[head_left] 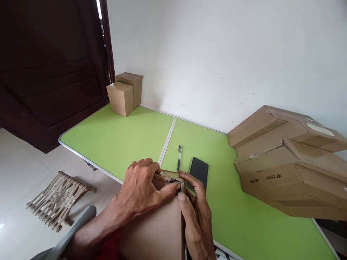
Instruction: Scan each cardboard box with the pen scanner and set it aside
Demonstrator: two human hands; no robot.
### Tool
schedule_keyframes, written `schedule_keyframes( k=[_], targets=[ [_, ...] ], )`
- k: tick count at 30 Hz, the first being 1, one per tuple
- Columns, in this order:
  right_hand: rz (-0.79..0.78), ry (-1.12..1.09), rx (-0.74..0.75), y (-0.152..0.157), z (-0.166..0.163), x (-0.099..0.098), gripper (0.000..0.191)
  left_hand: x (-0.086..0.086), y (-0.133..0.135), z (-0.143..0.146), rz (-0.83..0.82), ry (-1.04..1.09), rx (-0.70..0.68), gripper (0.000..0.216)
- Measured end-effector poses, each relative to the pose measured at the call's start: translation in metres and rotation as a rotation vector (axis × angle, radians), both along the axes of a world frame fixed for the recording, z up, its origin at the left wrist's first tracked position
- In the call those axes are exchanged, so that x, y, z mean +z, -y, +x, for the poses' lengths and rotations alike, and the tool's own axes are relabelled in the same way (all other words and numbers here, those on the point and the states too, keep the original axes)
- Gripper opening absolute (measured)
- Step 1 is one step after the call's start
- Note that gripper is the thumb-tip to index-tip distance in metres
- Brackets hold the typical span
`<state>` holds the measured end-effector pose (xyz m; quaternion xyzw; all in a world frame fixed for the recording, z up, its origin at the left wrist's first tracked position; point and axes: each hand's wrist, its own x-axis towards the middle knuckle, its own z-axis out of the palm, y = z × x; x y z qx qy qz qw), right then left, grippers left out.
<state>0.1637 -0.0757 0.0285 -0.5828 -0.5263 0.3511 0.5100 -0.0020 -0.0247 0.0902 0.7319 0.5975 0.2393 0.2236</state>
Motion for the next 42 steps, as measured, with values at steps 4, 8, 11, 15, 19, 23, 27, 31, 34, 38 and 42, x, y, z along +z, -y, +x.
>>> schedule_keyframes(
  k=[4,8,11,15,19,23,27,31,34,38,42],
  targets=[
    [-0.056,0.008,-0.005,0.000,0.001,0.000,0.049,0.004,-0.001,0.000,-0.030,0.005,-0.047,0.031],
    [-0.101,-0.071,0.037,-0.008,-0.001,0.004,0.045,0.002,-0.006,0.001,-0.017,-0.045,-0.049,0.031],
    [-0.151,-0.102,0.053,-0.013,-0.002,0.006,0.040,-0.002,-0.008,0.007,-0.017,-0.118,-0.042,0.035],
    [-0.169,-0.133,0.078,-0.019,0.004,-0.006,0.037,-0.009,-0.018,0.007,-0.057,-0.122,-0.074,0.034],
    [-0.150,-0.252,0.160,-0.033,0.022,-0.029,0.039,-0.019,-0.045,-0.010,-0.149,-0.016,-0.354,0.031],
    [-0.185,-0.047,0.071,-0.065,0.046,-0.044,0.060,-0.035,-0.071,-0.027,-0.285,0.161,-0.576,0.036],
    [-0.344,0.444,-0.043,-0.119,0.057,-0.052,0.040,-0.055,-0.073,-0.032,-0.378,0.400,-0.578,0.045],
    [-0.444,0.497,-0.074,-0.170,0.051,-0.066,0.010,-0.074,-0.066,-0.031,-0.438,0.665,-0.532,0.054],
    [-0.464,0.445,-0.070,-0.184,0.050,-0.073,0.018,-0.084,-0.061,-0.032,-0.413,0.742,-0.463,0.053],
    [-0.372,0.256,-0.023,-0.154,0.066,-0.062,0.024,-0.085,-0.056,-0.032,-0.421,0.724,-0.410,0.047],
    [-0.090,-0.191,-0.114,-0.090,0.072,-0.042,0.032,-0.078,-0.052,-0.028,-0.415,0.686,-0.410,0.046]
  ],
)
